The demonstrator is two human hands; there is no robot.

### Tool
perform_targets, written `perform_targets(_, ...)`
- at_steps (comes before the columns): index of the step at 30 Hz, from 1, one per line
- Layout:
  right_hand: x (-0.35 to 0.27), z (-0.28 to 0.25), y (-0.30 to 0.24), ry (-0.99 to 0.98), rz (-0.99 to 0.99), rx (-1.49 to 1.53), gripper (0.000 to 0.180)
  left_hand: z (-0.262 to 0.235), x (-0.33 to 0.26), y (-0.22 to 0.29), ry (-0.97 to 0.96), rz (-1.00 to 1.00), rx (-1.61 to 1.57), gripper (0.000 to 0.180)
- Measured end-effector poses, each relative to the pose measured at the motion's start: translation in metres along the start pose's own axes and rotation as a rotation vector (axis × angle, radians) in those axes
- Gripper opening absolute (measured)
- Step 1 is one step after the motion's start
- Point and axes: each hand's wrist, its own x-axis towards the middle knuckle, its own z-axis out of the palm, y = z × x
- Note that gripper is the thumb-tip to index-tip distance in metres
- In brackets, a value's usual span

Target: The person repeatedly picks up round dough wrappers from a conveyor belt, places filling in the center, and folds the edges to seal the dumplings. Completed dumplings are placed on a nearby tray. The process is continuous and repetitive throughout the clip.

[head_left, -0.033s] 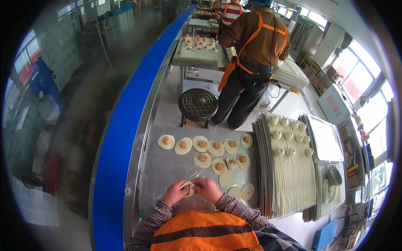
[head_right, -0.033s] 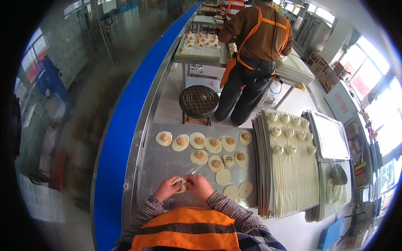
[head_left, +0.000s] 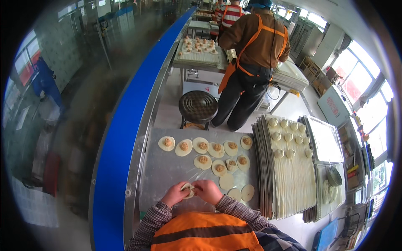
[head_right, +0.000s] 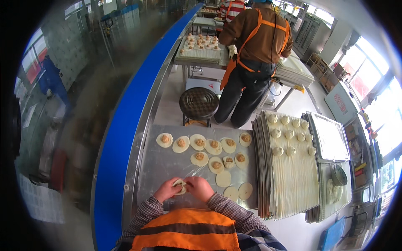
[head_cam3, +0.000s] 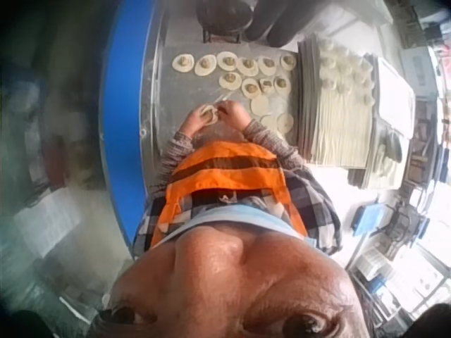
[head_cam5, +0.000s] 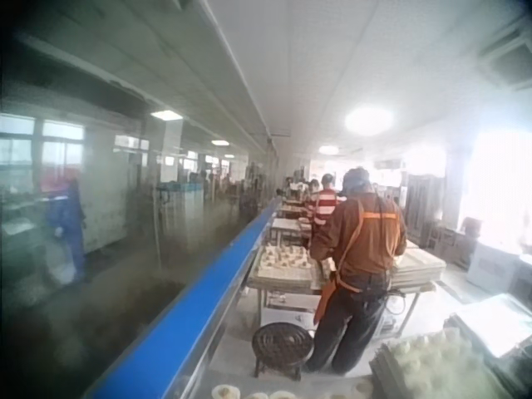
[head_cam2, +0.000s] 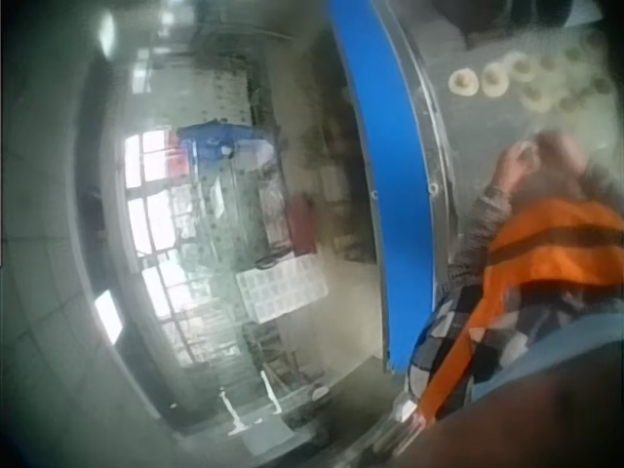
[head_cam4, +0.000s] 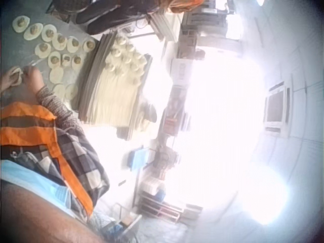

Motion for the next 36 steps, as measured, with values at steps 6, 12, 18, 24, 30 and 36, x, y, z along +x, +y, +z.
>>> perform_targets(6,0.001,0.009,-0.005,-0.059,0.105,-0.033,0.015,-0.014,0.009,-0.009,-0.196,-0.035,0.032,0.034)
perform_targets(12,0.005,0.019,0.002,-0.057,0.202,0.133,0.015,-0.022,0.003,-0.014,-0.086,-0.092,-0.528,0.031)
perform_targets(18,0.010,0.028,0.004,0.006,0.167,0.096,0.014,-0.022,0.007,-0.012,-0.036,-0.093,-0.261,0.028)
perform_targets(24,0.008,0.027,-0.002,0.044,0.080,-0.132,0.017,-0.023,0.025,-0.029,-0.129,-0.098,-0.297,0.032)
perform_targets(30,0.013,0.039,0.016,0.200,0.385,0.212,0.008,-0.014,0.030,-0.040,-0.068,0.147,-0.854,0.034)
perform_targets(36,0.011,0.041,0.003,0.279,0.082,-0.108,0.011,0.002,0.024,-0.028,0.232,0.097,-0.776,0.052)
